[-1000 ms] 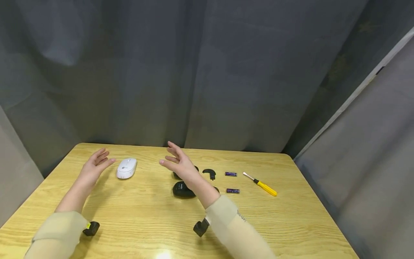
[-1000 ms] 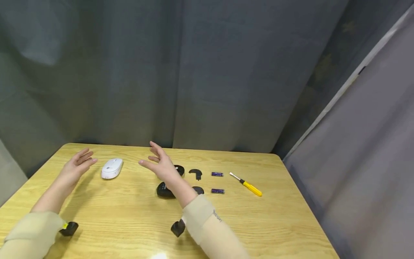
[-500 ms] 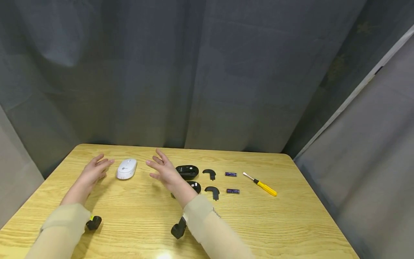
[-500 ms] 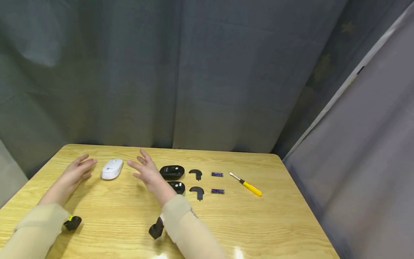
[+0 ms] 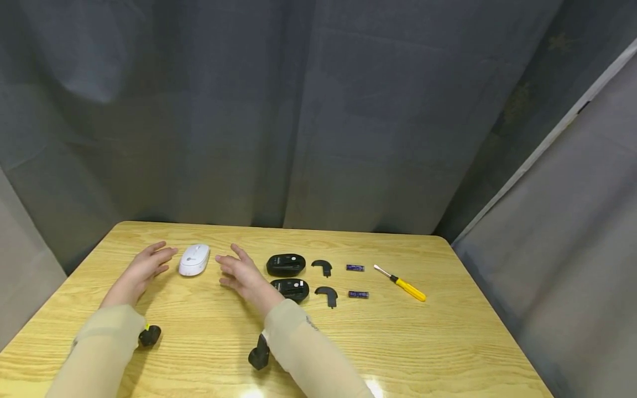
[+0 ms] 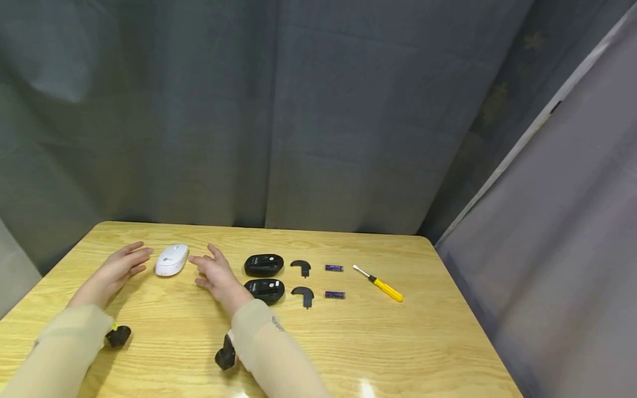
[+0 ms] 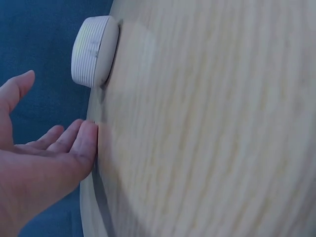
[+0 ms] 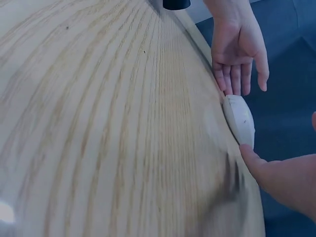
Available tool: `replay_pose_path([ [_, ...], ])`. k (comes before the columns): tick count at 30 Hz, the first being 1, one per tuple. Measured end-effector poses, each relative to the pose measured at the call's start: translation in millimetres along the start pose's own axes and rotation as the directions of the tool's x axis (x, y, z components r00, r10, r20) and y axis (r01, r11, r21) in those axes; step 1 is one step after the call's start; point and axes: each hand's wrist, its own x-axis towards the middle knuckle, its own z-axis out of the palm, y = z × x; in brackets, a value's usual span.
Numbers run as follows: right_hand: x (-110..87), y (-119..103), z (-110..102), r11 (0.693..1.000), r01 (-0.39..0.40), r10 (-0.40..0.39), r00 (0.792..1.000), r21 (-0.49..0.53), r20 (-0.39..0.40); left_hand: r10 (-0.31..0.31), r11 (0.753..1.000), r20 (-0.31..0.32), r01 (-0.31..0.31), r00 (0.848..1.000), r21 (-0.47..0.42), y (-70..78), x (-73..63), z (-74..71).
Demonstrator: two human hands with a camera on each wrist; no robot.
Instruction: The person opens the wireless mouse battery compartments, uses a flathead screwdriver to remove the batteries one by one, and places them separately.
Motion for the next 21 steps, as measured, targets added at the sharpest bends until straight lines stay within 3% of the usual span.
replay_pose_path([
  [6,8.5,8.6,2.0,0.998,-0.047,0.049,0.998,0.047,-0.029,0.016,1.000,0.078,-0.016,0.997,-0.004,-5.9,5.8,-5.0],
  [14,11.2,14.6,-2.8,0.996,-0.075,0.073,0.995,0.037,0.062,0.043,0.996,0.166,-0.054,0.985,0.067,-11.8,10.2,-3.7],
  [21,15.6,17.2,-2.2,0.997,-0.071,0.072,0.992,-0.011,0.100,0.034,0.992,0.148,-0.052,0.988,0.118,-9.7,12.7,0.5],
])
